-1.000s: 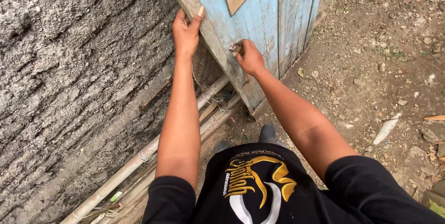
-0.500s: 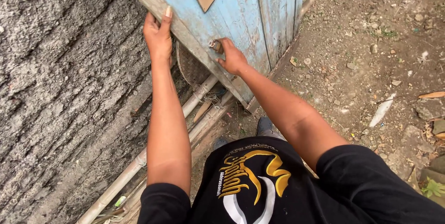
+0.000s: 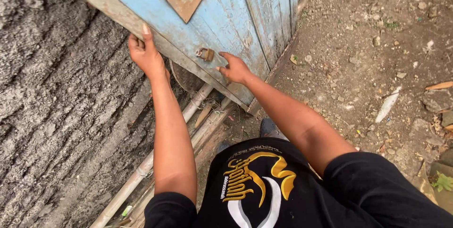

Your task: Handling wooden sticks to repair a fence and inspecting/operating a blue wooden gate in an outdoor alley.

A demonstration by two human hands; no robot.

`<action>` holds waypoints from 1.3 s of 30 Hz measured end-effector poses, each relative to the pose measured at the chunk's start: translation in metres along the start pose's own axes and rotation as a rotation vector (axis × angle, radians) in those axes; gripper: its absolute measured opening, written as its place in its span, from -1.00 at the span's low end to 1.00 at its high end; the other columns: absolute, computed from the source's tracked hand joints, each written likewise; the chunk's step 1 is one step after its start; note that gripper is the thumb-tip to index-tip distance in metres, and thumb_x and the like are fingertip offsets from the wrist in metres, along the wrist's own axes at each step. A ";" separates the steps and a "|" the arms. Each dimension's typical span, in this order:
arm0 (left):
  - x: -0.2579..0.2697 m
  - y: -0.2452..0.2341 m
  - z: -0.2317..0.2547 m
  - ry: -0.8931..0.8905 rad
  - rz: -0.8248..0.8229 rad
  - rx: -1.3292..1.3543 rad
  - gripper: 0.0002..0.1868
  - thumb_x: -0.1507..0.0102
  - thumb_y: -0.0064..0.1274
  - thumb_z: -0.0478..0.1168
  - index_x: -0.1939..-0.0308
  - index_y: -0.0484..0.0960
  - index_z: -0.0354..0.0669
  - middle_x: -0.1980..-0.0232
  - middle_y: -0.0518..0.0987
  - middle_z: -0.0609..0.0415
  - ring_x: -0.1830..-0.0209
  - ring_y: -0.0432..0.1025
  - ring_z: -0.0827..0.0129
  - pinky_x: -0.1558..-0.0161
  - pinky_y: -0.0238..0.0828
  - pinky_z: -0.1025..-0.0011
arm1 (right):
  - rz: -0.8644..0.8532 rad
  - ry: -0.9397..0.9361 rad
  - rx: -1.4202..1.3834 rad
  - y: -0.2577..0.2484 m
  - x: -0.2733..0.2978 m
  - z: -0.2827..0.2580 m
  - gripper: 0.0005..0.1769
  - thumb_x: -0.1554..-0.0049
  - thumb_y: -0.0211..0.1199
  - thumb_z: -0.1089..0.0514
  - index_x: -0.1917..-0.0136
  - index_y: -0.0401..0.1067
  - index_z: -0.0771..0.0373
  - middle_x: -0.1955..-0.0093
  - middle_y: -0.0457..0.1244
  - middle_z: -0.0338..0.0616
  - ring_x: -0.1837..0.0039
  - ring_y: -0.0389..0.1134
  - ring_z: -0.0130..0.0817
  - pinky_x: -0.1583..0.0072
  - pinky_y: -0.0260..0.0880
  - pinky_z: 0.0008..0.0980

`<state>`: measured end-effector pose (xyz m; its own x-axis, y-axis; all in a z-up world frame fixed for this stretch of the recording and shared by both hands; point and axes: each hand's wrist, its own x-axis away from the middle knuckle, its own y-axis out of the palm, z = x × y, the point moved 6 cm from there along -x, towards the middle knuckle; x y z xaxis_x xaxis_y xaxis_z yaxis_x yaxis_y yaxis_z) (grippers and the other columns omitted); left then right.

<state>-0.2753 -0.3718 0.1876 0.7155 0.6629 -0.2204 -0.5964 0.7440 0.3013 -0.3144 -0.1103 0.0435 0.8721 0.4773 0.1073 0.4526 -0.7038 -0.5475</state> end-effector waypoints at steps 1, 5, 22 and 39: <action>0.004 -0.001 0.001 0.023 0.025 -0.023 -0.42 -0.34 0.20 -0.01 -0.22 0.45 -0.43 -0.20 0.59 -0.21 -0.23 0.47 0.18 -0.27 0.43 0.23 | 0.016 0.043 -0.044 -0.002 0.004 0.010 -0.22 -0.11 0.34 -0.04 -0.52 0.20 0.16 -0.47 0.23 0.01 -0.14 0.47 -0.08 -0.21 0.45 -0.19; 0.015 -0.005 -0.016 0.021 0.144 -0.095 -0.30 -0.35 0.12 0.06 -0.37 0.33 -0.39 -0.35 0.47 -0.22 -0.38 0.40 0.13 -0.40 0.37 0.20 | 0.060 0.054 -0.066 -0.010 -0.006 0.048 -0.31 -0.11 0.36 -0.06 -0.43 0.31 0.20 -0.37 0.30 0.03 -0.13 0.47 -0.10 -0.19 0.44 -0.20; 0.129 0.043 -0.109 -0.028 0.536 -0.812 0.18 -0.20 0.31 0.21 -0.58 -0.11 -0.25 -0.62 -0.11 -0.34 -0.61 -0.08 -0.21 -0.47 -0.05 -0.18 | 0.121 0.062 -0.396 -0.082 -0.028 0.080 -0.54 -0.23 0.28 -0.03 -0.23 0.46 0.37 0.07 0.39 -0.10 0.16 0.37 -0.33 0.07 0.39 -0.38; 0.116 0.147 -0.141 -0.089 0.430 -0.252 -0.34 -0.28 0.22 -0.19 -0.39 0.28 -0.24 -0.44 0.28 -0.10 -0.45 0.17 0.04 -0.35 0.14 0.10 | 0.119 0.064 -0.443 -0.129 -0.038 0.134 -0.58 -0.25 0.24 0.00 -0.21 0.45 0.37 -0.01 0.40 -0.11 0.07 0.42 -0.42 0.03 0.46 -0.41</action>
<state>-0.3312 -0.1735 0.0754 0.4072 0.9124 -0.0424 -0.9055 0.4093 0.1119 -0.4304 0.0325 -0.0011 0.9262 0.3561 0.1237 0.3724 -0.9153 -0.1534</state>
